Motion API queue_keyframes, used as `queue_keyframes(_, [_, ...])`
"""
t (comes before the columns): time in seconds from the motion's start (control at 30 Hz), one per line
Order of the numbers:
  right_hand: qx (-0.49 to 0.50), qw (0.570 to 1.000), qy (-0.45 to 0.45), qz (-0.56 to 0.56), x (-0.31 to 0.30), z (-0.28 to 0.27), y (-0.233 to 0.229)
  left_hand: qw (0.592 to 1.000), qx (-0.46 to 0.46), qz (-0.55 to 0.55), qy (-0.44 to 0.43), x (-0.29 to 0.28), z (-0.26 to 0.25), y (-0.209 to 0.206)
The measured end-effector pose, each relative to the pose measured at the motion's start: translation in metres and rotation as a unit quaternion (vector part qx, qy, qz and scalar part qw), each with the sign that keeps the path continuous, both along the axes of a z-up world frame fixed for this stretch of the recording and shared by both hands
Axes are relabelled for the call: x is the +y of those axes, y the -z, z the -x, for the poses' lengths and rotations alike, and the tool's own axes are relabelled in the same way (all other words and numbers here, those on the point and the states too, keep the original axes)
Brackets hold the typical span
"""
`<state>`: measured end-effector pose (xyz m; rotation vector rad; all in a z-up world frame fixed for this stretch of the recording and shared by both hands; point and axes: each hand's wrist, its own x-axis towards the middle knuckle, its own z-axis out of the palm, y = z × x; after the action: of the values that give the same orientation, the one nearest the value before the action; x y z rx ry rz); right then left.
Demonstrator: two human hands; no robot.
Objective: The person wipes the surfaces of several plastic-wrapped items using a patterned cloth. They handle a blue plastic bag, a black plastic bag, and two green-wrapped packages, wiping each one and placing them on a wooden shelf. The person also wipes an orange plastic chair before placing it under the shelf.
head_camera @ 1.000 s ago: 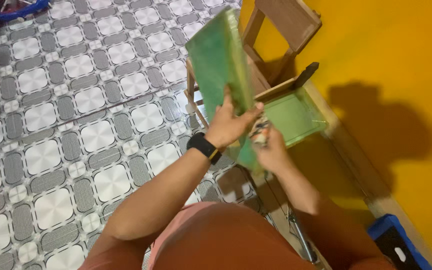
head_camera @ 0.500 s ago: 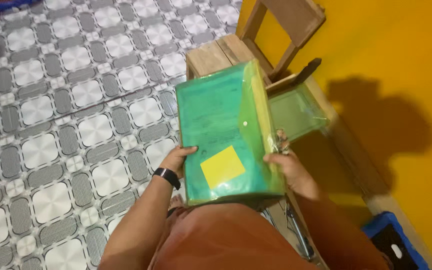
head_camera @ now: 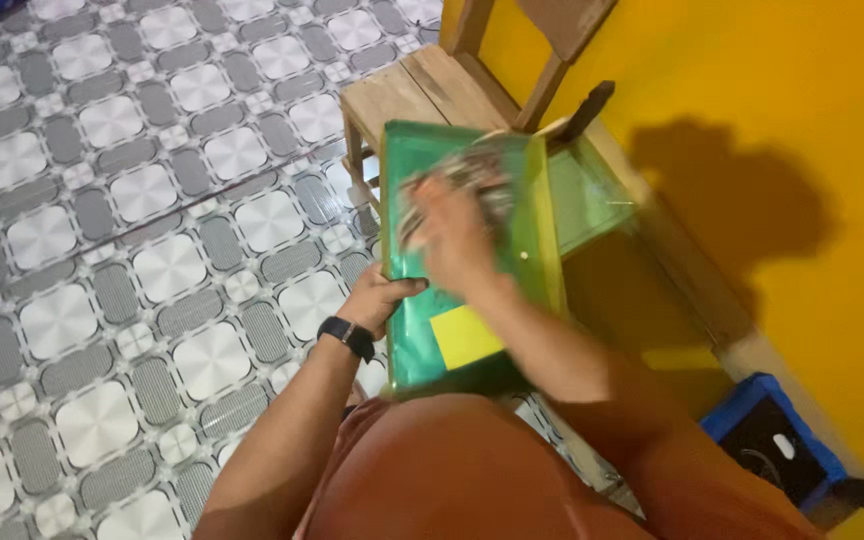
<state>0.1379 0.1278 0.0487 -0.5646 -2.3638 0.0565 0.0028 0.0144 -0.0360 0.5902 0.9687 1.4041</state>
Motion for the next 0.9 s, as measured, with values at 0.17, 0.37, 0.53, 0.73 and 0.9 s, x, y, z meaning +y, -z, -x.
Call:
queue_keyframes(0.17, [-0.005, 0.962, -0.217, 0.165, -0.056, -0.022, -0.012, 0.987, -0.121, 0.092, -0.053, -0.007, 0.017, 0.014])
queue_keyframes(0.37, [-0.006, 0.829, -0.168, 0.534, -0.033, -0.094, 0.029, 0.998, 0.005, 0.062, 0.011, -0.015, 0.053, 0.01])
queue_keyframes(0.53, [0.344, 0.652, 0.12, 0.664, 0.001, -0.145, 0.09, 0.991, -0.003, 0.11, 0.07, 0.008, 0.07, 0.0])
queue_keyframes(0.73, [0.412, 0.589, 0.362, 0.594, -0.022, -0.171, 0.135, 0.968, 0.016, 0.174, 0.183, 0.061, 0.048, 0.009])
queue_keyframes(0.9, [0.357, 0.593, 0.326, 0.643, -0.03, -0.193, 0.121, 0.944, 0.031, 0.182, 0.273, 0.106, 0.009, 0.032])
